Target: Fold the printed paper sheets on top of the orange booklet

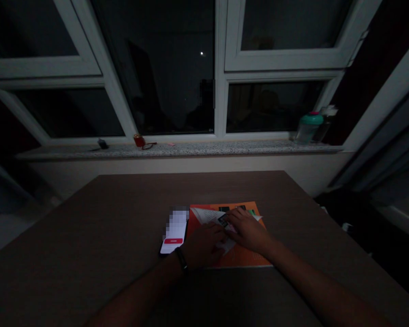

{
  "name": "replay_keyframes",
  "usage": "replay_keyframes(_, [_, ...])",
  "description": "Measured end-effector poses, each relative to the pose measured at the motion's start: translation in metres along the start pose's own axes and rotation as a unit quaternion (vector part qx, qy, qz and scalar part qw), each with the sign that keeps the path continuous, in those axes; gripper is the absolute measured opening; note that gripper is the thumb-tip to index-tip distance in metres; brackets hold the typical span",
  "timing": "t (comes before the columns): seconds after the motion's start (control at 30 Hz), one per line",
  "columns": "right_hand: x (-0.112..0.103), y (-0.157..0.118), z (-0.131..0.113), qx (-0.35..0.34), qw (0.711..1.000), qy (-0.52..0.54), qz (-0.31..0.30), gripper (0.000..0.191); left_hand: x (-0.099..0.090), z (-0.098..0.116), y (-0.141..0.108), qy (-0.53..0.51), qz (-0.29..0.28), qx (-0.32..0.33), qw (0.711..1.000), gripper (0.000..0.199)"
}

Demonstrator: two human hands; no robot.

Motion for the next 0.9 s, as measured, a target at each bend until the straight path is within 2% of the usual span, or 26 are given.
replay_keyframes(0.2, [0.007,-0.001,-0.005,-0.023,1.000,-0.009,-0.012,0.042,-0.002,0.001,0.001,0.007,0.001,-0.006,1.000,0.022])
replay_keyframes(0.57, [0.005,0.001,0.003,0.052,0.998,0.032,0.006,0.048,-0.002,0.000,-0.001,-0.007,0.009,-0.017,1.000,0.026])
replay_keyframes(0.67, [0.002,0.000,0.004,0.057,0.998,0.036,0.017,0.046,-0.004,0.000,-0.001,-0.015,0.016,-0.019,1.000,0.024])
replay_keyframes(0.8, [-0.003,-0.003,0.010,0.075,0.996,0.023,0.037,0.032,-0.004,-0.001,0.000,-0.023,0.018,-0.023,0.999,0.024])
replay_keyframes(0.9, [-0.005,-0.004,0.018,0.093,0.995,0.019,0.044,0.033,-0.003,-0.001,0.000,-0.023,0.020,-0.021,0.999,0.023])
Point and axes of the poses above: each hand's wrist, its own y-axis towards the middle knuckle, its own x-axis out of the palm, z = x × y, the point moved 9 cm from there along y, towards the middle knuckle, and after that the axes turned 12 degrees about x, right-handed, at the moved point
